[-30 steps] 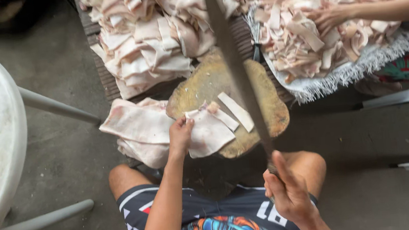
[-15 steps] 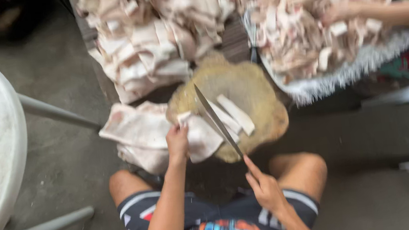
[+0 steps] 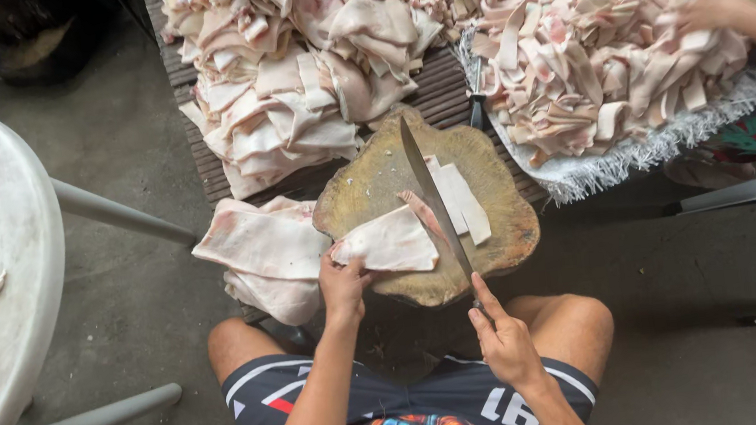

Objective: The person slices pieces of animal skin into strips using a large blade on a wooden block.

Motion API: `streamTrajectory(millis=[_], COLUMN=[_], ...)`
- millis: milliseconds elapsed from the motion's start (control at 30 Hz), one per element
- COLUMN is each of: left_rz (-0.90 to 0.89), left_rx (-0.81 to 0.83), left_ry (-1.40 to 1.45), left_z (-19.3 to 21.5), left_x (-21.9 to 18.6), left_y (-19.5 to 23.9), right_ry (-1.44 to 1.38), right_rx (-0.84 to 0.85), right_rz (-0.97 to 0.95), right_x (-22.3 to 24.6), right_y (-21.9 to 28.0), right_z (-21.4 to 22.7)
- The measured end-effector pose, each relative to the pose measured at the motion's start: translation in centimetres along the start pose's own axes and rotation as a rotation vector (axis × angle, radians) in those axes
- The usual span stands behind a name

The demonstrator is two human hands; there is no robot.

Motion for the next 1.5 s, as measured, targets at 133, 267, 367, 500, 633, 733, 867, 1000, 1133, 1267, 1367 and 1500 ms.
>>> streamTrajectory(millis=[133, 267, 367, 500, 633, 733, 867, 1000, 1133, 1267, 1367, 1500], left_rz=[0.010, 0.059, 0.064, 0.069, 0.085, 0.052, 0.098, 0.108, 0.116, 0.061, -0.091, -0.929], left_rx=[0.057, 0.053, 0.065, 0.073, 0.065, 0.088, 0.058, 0.059, 0.089, 0.105, 0.121, 0.124], left_ry=[-0.011, 0.006, 0.008, 0.005, -0.046, -0.032, -0.062, -0.068, -0.084, -0.119, -0.376, -0.992], left_z=[2.7, 2.7, 3.4, 3.5, 3.7, 3.7, 5.6, 5.4, 5.2, 5.6, 2.7, 0.2], left_x=[2.0, 1.8, 1.9, 1.8, 1.8, 2.0, 3.3, 3.0, 2.7, 2.1, 0.3, -1.8], left_y=[-0.6, -1.6, -1.5, -1.5, -1.9, -2.2, -1.4, -2.0, -1.6, -0.4, -2.5, -2.6], right_ry=[-0.117, -0.305, -0.299, 0.158, 0.104, 0.134, -0.149, -0.057, 0.142, 0.253, 0.249, 0.246], right_rx=[0.054, -0.102, -0.130, -0.113, 0.095, -0.055, -0.156, -0.308, -0.007, 0.062, -0.145, -0.161], right_rz=[0.150, 0.805, 0.880, 0.552, -0.130, 0.188, 0.546, 0.892, 0.307, 0.039, 0.342, 0.139], right_x=[3.3, 6.7, 4.8, 0.8, -1.8, 1.6, 4.6, 5.1, 0.8, -2.6, -1.1, -2.2], right_y=[4.0, 6.7, 6.0, 2.0, 0.3, 1.3, 5.5, 6.1, 3.2, 3.3, 0.0, -1.0], right_z=[1.8, 4.0, 1.6, -3.0, -2.5, 0.9, 3.4, -0.7, -5.5, -3.8, -2.0, -1.6])
Point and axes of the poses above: each hand's wrist, its own y-axis away from the middle knuckle, its own z-axis out of the back of the hand, x = y × z, the point moved 5 cm from there along -y, towards the middle knuckle, and after that the axes turned 10 degrees about -x, right-handed, at the moved point
